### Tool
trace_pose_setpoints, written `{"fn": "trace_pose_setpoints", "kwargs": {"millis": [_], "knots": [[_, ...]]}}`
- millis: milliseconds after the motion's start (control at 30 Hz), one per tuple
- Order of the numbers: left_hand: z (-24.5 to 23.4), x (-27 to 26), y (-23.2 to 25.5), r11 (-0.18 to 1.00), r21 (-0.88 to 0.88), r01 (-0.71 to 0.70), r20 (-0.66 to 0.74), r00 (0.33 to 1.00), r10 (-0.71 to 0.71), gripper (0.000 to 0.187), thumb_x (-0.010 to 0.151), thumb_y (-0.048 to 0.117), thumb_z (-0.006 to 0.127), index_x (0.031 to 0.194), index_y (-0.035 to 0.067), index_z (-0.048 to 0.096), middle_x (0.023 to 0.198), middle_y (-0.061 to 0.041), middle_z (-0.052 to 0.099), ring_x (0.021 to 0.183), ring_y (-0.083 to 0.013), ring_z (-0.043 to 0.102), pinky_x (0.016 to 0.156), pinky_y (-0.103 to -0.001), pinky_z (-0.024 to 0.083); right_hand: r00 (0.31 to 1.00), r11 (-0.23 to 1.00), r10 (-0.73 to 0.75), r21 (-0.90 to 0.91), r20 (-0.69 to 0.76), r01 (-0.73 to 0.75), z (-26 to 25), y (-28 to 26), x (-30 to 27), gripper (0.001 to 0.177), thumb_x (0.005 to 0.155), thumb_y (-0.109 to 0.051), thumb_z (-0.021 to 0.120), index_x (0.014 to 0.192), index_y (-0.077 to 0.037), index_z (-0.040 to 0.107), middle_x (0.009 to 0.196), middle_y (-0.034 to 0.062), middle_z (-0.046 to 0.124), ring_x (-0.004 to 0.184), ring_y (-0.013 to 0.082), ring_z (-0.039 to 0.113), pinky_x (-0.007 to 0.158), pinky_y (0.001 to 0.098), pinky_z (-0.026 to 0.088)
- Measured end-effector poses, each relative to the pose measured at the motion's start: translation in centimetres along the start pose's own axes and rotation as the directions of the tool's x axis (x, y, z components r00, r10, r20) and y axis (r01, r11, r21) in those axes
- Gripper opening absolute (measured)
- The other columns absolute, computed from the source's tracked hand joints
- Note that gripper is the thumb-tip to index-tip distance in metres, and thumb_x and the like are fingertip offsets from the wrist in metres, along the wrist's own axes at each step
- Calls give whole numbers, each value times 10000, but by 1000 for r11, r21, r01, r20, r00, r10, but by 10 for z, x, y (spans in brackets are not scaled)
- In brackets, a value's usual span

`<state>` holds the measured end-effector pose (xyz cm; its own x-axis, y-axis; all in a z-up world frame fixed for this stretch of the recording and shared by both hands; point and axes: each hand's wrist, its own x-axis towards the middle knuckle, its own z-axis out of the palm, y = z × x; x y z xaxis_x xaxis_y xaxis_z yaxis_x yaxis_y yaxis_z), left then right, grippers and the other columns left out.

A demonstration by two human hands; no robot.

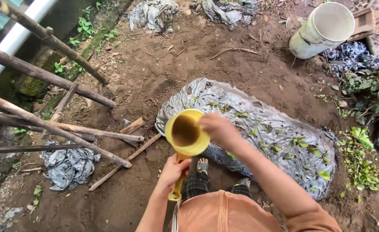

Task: Watering seedlings planted in a garden bed covered with plastic mulch using a hand-held dipper.

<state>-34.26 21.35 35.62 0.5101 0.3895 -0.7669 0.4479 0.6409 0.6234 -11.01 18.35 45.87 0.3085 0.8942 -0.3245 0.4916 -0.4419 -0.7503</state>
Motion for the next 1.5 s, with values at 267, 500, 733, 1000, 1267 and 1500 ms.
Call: {"fn": "trace_pose_setpoints", "kwargs": {"millis": [267,500,733,1000,1267,1500], "knots": [[39,7,-13,999,34,-22,151,988,17,75,957,52,637,971,71,566,735,-45,647,488,-90,559,468,-206,413,920,527,-60,-771,386,358,114,121,34,221,954,-213,551,1039,-230,754,955,15,726,973,255,607,699,390,531],[36,-6,-15,999,-33,-19,147,989,23,111,971,57,634,938,73,530,720,-60,630,491,-98,557,455,-215,423,873,652,-142,-620,467,437,90,112,20,490,836,-26,655,1291,-206,671,1228,60,663,1079,305,613,850,440,550],[4,-16,-24,963,-180,-199,6,979,204,140,889,60,738,819,-13,641,584,-110,630,416,-157,627,371,-270,497,877,860,-479,229,49,456,-38,-62,-22,87,874,-70,718,924,-110,777,898,120,732,849,319,697,794,435,575],[-46,-36,-52,941,-251,-229,-209,962,178,122,909,73,742,891,36,627,629,-89,633,439,-166,631,407,-287,519,913,797,-344,582,219,160,12,3,35,83,832,37,742,899,-6,765,774,116,733,745,193,696,770,362,575],[-79,-20,-94,956,-219,-195,-254,957,137,116,942,53,699,911,4,599,633,-112,615,448,-182,608,432,-308,525,624,512,-782,556,-15,655,-89,-70,-46,211,845,-188,743,652,-119,693,599,30,628,531,193,650,590,331,606],[-48,-21,-76,973,-180,-142,-175,978,111,114,933,59,708,970,5,615,656,-99,635,453,-163,626,420,-282,521,842,429,-536,-838,64,337,23,111,21,100,717,-85,738,655,-145,687,588,26,573,549,239,586,497,379,457]]}}
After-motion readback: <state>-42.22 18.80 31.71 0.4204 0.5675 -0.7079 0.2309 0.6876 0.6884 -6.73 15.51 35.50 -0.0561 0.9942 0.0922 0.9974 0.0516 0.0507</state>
